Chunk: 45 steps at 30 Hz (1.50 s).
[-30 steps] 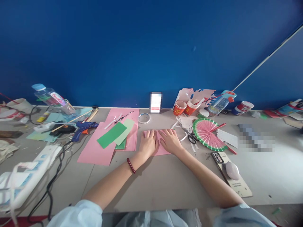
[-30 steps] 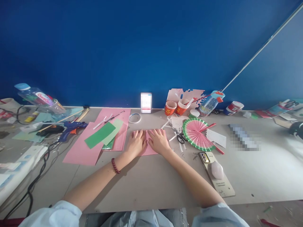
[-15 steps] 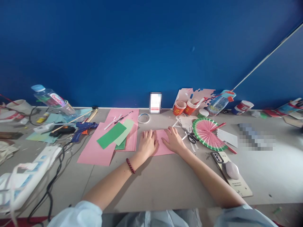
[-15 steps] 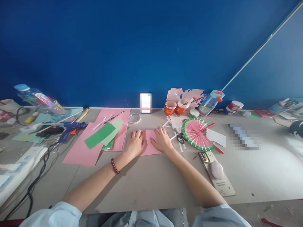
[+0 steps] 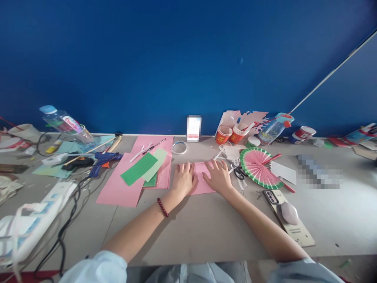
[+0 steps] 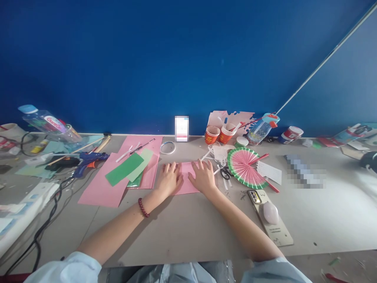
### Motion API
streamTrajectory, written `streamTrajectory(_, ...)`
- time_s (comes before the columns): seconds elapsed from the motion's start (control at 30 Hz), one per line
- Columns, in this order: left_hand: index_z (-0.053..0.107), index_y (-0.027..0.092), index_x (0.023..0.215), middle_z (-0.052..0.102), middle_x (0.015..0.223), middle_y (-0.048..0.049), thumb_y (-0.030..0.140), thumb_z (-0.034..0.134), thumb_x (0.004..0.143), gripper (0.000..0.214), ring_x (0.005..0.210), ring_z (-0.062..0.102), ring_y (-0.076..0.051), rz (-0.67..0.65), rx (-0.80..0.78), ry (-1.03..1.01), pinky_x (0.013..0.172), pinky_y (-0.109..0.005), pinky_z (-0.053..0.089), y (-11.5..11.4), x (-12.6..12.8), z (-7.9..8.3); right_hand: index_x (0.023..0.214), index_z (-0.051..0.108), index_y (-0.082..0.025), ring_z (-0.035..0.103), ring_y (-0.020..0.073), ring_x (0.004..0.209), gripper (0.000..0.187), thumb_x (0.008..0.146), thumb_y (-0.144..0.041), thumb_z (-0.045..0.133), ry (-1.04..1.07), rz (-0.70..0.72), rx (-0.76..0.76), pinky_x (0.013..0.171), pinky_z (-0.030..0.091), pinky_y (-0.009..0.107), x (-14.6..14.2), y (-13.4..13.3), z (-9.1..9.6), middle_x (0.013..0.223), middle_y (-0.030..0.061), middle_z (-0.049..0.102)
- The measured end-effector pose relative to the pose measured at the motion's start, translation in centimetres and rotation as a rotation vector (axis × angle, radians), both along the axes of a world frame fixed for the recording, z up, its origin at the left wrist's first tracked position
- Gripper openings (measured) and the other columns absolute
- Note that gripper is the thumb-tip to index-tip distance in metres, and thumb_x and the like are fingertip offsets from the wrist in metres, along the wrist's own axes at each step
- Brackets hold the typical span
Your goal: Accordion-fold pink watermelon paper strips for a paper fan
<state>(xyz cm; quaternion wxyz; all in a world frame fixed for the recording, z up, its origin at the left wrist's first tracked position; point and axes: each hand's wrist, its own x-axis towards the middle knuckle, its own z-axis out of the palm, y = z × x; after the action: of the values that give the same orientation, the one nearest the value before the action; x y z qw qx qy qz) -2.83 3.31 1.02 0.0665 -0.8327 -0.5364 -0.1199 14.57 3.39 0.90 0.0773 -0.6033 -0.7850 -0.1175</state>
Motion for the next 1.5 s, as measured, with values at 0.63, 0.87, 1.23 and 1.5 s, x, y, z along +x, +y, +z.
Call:
streamTrajectory(0.63, 0.046, 0.02, 0.134, 0.055, 0.108, -0.013, 0.039, 0.04, 0.088, 0.05, 0.101, 0.044, -0.032, 0.056, -0.056, -0.024, 0.093, -0.051, 0.031, 0.1, 1.0, 0.3, 0.143, 0.036, -0.033, 0.047, 0.0375, 0.118, 0.052, 0.092, -0.045, 0.038, -0.105, -0.06, -0.124, 0.093, 0.025, 0.045, -1.7, 0.2, 0.4, 0.148, 0.0124, 0.035)
streamTrajectory(0.87, 0.045, 0.02, 0.135, 0.054, 0.106, -0.0127, 0.039, 0.042, 0.087, 0.052, 0.099, 0.045, -0.032, 0.053, -0.05, -0.029, 0.093, -0.052, 0.031, 0.1, 0.9, 0.3, 0.14, 0.042, -0.029, 0.048, 0.0372, 0.117, 0.051, 0.09, -0.044, 0.04, -0.083, -0.046, -0.087, 0.09, 0.029, 0.045, -1.5, 0.1, 0.3, 0.146, 0.0147, 0.038)
streamTrajectory(1.23, 0.044, 0.018, 0.135, 0.054, 0.107, -0.0125, 0.035, 0.046, 0.085, 0.053, 0.099, 0.044, -0.032, 0.043, -0.05, -0.006, 0.092, -0.05, 0.033, 0.1, 0.7, 0.5, 0.135, 0.049, -0.021, 0.051, 0.0315, 0.116, 0.045, 0.092, -0.032, 0.037, -0.039, -0.04, -0.063, 0.09, 0.031, 0.042, -0.5, 0.0, 0.4, 0.144, 0.0182, 0.04)
streamTrajectory(1.5, 0.044, 0.018, 0.134, 0.053, 0.109, -0.0131, 0.037, 0.047, 0.085, 0.053, 0.099, 0.045, -0.032, 0.033, -0.05, -0.021, 0.089, -0.048, 0.035, 0.1, 0.4, 0.4, 0.13, 0.053, -0.014, 0.054, 0.0285, 0.111, 0.043, 0.092, -0.027, 0.036, -0.027, -0.038, -0.058, 0.089, 0.032, 0.039, -0.2, 0.1, 0.4, 0.139, 0.0205, 0.045)
